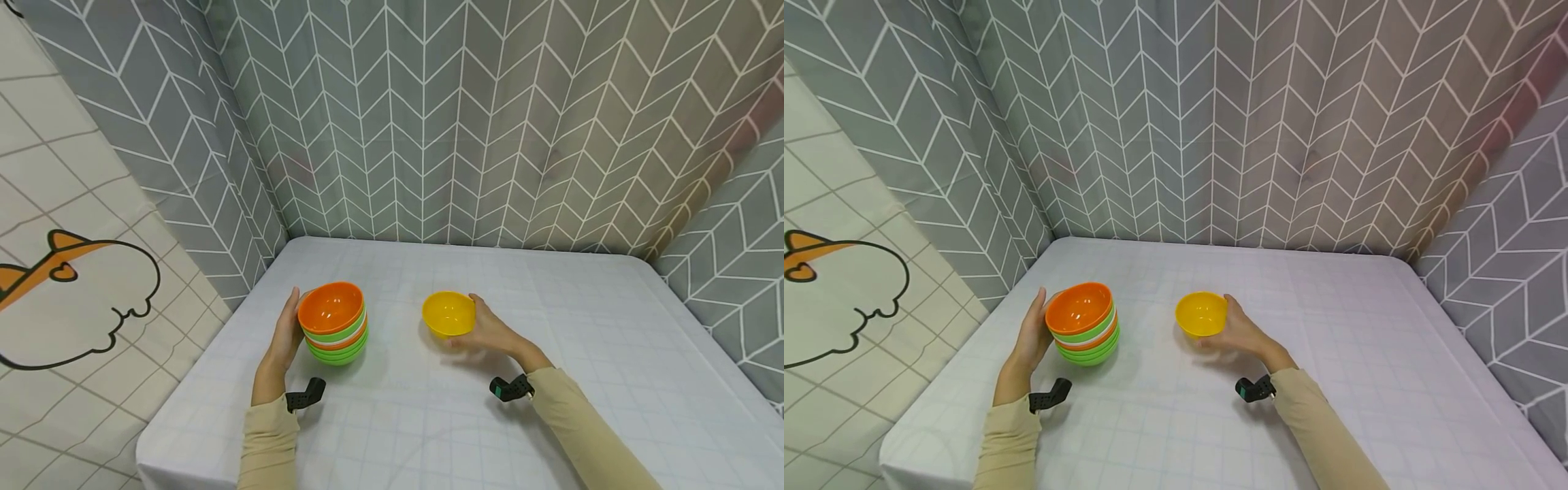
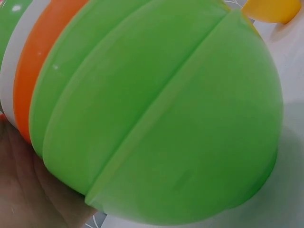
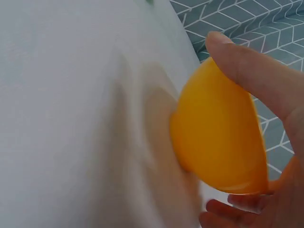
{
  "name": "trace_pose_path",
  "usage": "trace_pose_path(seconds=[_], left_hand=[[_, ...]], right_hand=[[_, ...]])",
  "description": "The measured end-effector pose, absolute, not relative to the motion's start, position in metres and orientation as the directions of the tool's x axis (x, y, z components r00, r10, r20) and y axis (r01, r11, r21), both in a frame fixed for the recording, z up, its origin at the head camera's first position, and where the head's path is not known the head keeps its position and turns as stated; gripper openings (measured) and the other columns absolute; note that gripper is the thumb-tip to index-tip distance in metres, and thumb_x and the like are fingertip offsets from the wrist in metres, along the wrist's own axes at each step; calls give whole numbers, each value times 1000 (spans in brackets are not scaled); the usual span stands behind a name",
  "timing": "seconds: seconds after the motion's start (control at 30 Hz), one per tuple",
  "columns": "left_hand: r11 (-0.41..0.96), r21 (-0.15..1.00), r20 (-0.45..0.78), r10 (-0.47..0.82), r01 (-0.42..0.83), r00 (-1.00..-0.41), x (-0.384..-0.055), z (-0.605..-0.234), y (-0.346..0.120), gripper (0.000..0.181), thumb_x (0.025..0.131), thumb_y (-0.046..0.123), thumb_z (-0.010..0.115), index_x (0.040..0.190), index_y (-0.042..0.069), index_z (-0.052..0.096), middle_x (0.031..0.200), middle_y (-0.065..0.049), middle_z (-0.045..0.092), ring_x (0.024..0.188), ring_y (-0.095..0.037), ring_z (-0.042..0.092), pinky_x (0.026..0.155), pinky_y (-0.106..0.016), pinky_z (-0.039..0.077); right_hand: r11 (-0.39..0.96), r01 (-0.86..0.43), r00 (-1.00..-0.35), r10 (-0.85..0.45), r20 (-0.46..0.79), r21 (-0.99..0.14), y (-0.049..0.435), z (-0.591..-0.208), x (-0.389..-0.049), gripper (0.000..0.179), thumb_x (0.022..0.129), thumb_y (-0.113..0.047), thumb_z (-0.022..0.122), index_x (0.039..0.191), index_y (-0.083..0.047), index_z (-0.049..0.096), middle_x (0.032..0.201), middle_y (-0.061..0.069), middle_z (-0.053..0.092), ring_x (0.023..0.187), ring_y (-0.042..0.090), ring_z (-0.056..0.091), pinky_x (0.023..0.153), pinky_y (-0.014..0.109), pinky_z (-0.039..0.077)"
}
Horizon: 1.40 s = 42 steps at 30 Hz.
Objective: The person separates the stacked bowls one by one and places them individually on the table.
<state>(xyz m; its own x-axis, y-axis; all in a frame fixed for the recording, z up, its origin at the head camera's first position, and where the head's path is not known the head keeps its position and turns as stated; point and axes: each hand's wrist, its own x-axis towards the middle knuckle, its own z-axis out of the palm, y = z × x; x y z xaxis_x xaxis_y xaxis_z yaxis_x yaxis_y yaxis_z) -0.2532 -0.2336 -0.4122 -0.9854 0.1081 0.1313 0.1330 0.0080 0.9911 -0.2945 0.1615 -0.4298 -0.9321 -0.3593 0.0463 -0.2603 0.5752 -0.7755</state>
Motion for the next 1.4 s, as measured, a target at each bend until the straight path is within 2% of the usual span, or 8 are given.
trace_pose_path(seconds=[0.2, 0.37, 0.67, 0.87, 1.03, 1.17, 1.3, 1.4], left_hand=[[16, 992, 126, 103, 128, -987, -251, -411, -235, 80, 99, 61, 13, 144, -1, 35, 147, -21, 36, 138, -32, 27, 113, -56, 11], [16, 991, 128, 97, 130, -987, -252, -412, -235, 80, 99, 62, 14, 144, -1, 36, 147, -20, 36, 139, -32, 26, 113, -56, 11], [6, 990, 139, 96, 140, -986, -252, -413, -236, 80, 99, 61, 13, 145, 0, 34, 147, -19, 36, 138, -32, 27, 113, -56, 12], [15, 988, 149, 94, 151, -984, -253, -414, -237, 79, 99, 61, 13, 145, 0, 36, 147, -19, 37, 138, -32, 28, 113, -57, 12], [22, 989, 144, 101, 147, -984, -254, -414, -236, 79, 99, 61, 13, 145, 1, 36, 147, -18, 37, 138, -32, 28, 113, -56, 12], [27, 990, 135, 110, 139, -985, -254, -413, -235, 80, 99, 63, 13, 145, 2, 35, 148, -18, 36, 139, -32, 27, 113, -56, 13], [29, 989, 139, 111, 143, -984, -252, -413, -235, 79, 99, 61, 12, 145, 1, 35, 147, -19, 37, 139, -32, 28, 112, -57, 13], [33, 990, 133, 103, 137, -986, -252, -413, -235, 79, 99, 62, 12, 145, 2, 37, 146, -18, 38, 138, -32, 29, 112, -57, 14]], right_hand=[[638, -289, -936, -344, 71, -714, 161, -414, -293, 125, 68, -46, 85, 149, 8, 5, 151, 32, 16, 136, 48, 25, 106, 62, 25], [620, -329, -929, -349, 125, -712, 154, -395, -293, 124, 72, -46, 83, 151, 3, 2, 154, 28, 11, 139, 47, 18, 107, 63, 22], [514, -422, -868, -467, 168, -747, 104, -364, -282, 129, 67, -52, 85, 155, -13, -1, 160, 7, 6, 145, 29, 11, 112, 55, 17], [480, -491, -806, -566, 171, -727, 57, -350, -280, 129, 66, -48, 87, 155, -12, 1, 160, 6, 8, 145, 23, 14, 113, 47, 20], [481, -544, -761, -627, 164, -688, 23, -348, -280, 127, 67, -47, 87, 155, -6, 4, 160, 10, 10, 144, 23, 18, 112, 42, 24], [460, -553, -737, -659, 151, -694, 4, -353, -280, 124, 68, -47, 86, 154, -2, 8, 158, 15, 17, 142, 24, 24, 111, 41, 28], [383, -544, -703, -693, 157, -746, -8, -358, -281, 118, 70, -41, 87, 152, 1, 13, 147, 12, 41, 131, 21, 44, 106, 38, 36], [356, -536, -700, -694, 167, -765, -14, -361, -282, 113, 71, -41, 85, 150, 2, 16, 135, 8, 53, 118, 15, 54, 100, 35, 43]])
